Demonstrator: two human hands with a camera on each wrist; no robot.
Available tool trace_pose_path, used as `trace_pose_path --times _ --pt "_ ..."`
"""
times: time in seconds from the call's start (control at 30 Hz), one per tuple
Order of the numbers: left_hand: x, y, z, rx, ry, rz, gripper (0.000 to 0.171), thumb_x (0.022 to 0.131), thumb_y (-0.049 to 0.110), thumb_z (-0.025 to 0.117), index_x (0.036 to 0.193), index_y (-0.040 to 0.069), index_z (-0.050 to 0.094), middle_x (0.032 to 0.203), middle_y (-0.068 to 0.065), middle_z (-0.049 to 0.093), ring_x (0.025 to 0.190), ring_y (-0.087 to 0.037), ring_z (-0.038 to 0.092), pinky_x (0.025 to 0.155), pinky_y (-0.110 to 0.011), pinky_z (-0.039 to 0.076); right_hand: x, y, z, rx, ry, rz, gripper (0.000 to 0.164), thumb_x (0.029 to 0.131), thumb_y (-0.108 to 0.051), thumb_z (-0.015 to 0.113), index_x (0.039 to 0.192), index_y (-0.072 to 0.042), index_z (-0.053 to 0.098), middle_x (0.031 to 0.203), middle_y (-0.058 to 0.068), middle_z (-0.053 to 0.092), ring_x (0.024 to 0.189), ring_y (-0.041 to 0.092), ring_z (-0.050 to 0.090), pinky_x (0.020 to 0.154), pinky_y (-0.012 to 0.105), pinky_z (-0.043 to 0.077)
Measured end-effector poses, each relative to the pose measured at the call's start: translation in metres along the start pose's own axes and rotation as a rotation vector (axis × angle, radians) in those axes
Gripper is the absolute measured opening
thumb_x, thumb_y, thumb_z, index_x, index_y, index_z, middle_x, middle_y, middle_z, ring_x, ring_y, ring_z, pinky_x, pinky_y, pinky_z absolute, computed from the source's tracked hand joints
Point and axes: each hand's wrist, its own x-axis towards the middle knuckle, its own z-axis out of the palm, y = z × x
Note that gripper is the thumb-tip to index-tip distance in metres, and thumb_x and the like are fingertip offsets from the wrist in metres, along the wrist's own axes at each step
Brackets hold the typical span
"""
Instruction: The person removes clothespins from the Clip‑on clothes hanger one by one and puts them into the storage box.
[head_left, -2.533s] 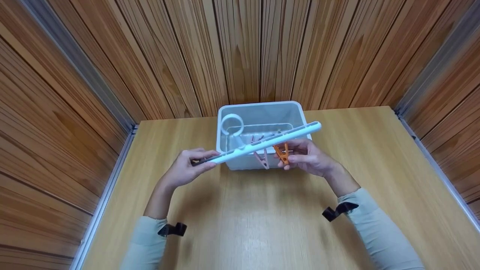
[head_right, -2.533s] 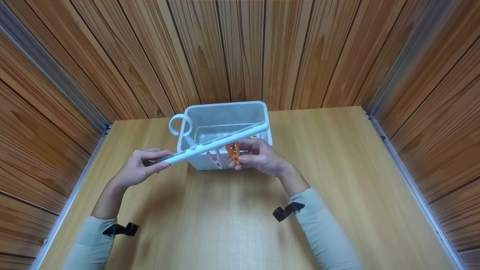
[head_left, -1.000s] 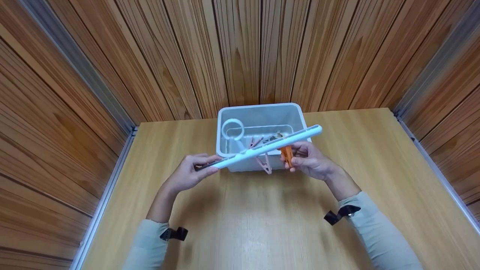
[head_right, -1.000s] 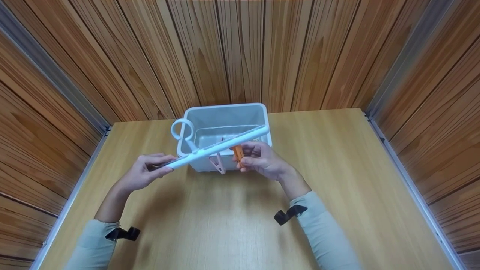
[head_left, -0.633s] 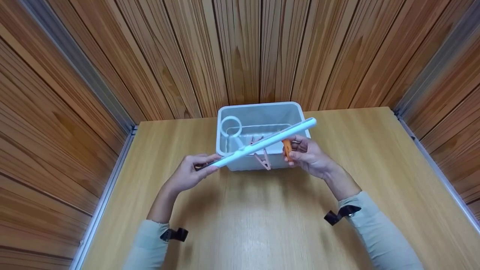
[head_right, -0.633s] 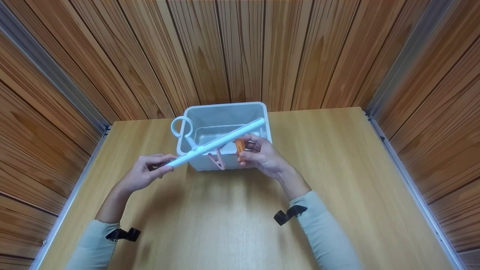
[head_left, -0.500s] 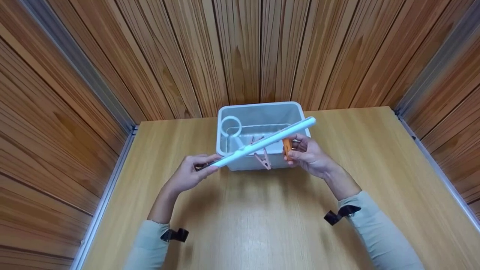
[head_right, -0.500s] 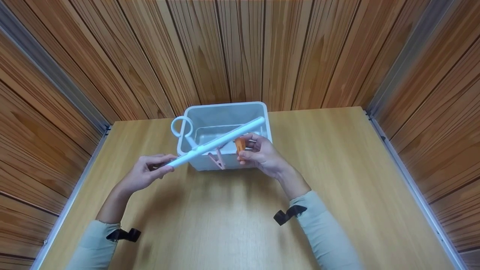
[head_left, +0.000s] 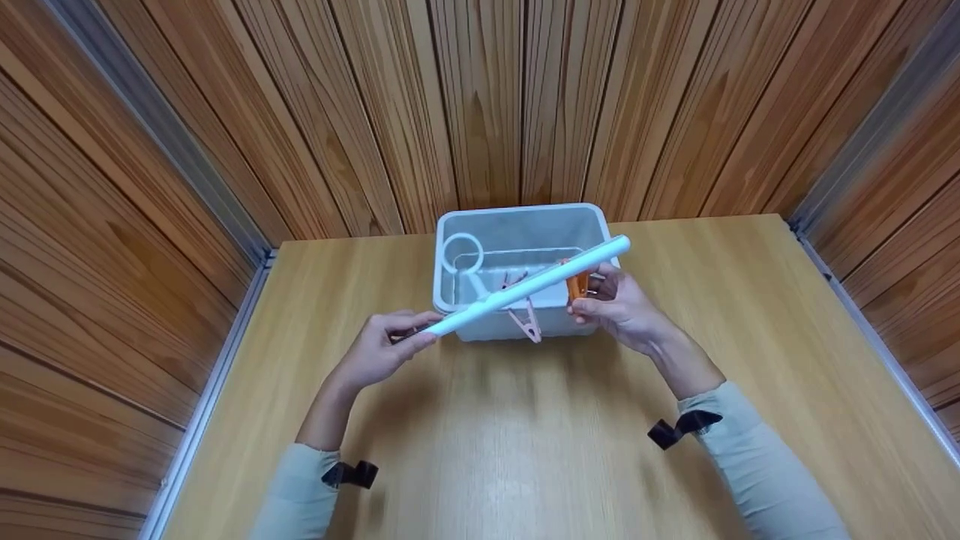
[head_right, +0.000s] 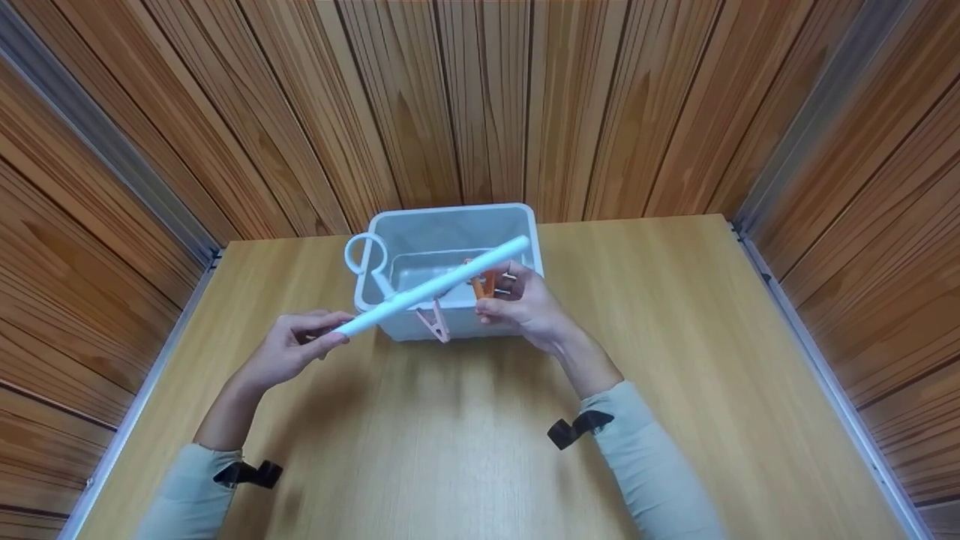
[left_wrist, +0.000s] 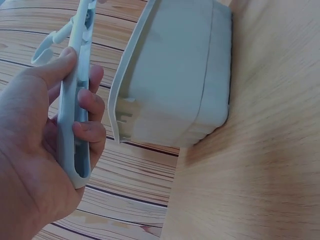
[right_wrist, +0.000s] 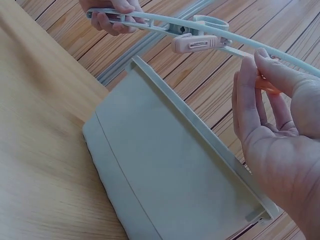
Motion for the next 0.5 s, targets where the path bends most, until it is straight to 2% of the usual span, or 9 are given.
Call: trace_pose_path --times 0.27,0.5 --pt "-0.0016 -0.003 0.0029 -0.003 0.029 0.018 0.032 0.11 0.016 0.074 0.141 0.008 0.079 0.127 -0.02 0.077 0.095 -0.018 0.063 0.077 -0.023 0.052 -0.0015 -0.0001 -0.0022 -0.012 -0.014 0.008 0.05 0.104 0.005 0.074 0.146 -0.021 0.069 0.12 0.006 0.071 0.094 0.012 0.08 0.084 0.023 0.068" --pt "-0.0013 -0.0034 0.0048 -0.012 0.035 0.02 0.031 0.109 0.015 0.075 0.139 0.01 0.081 0.122 -0.017 0.077 0.096 -0.019 0.062 0.08 -0.023 0.051 -0.0027 -0.0007 -0.0037 -0.015 -0.004 0.023 0.048 0.105 0.004 0.074 0.146 -0.019 0.066 0.121 0.004 0.072 0.096 0.013 0.08 0.084 0.024 0.068"
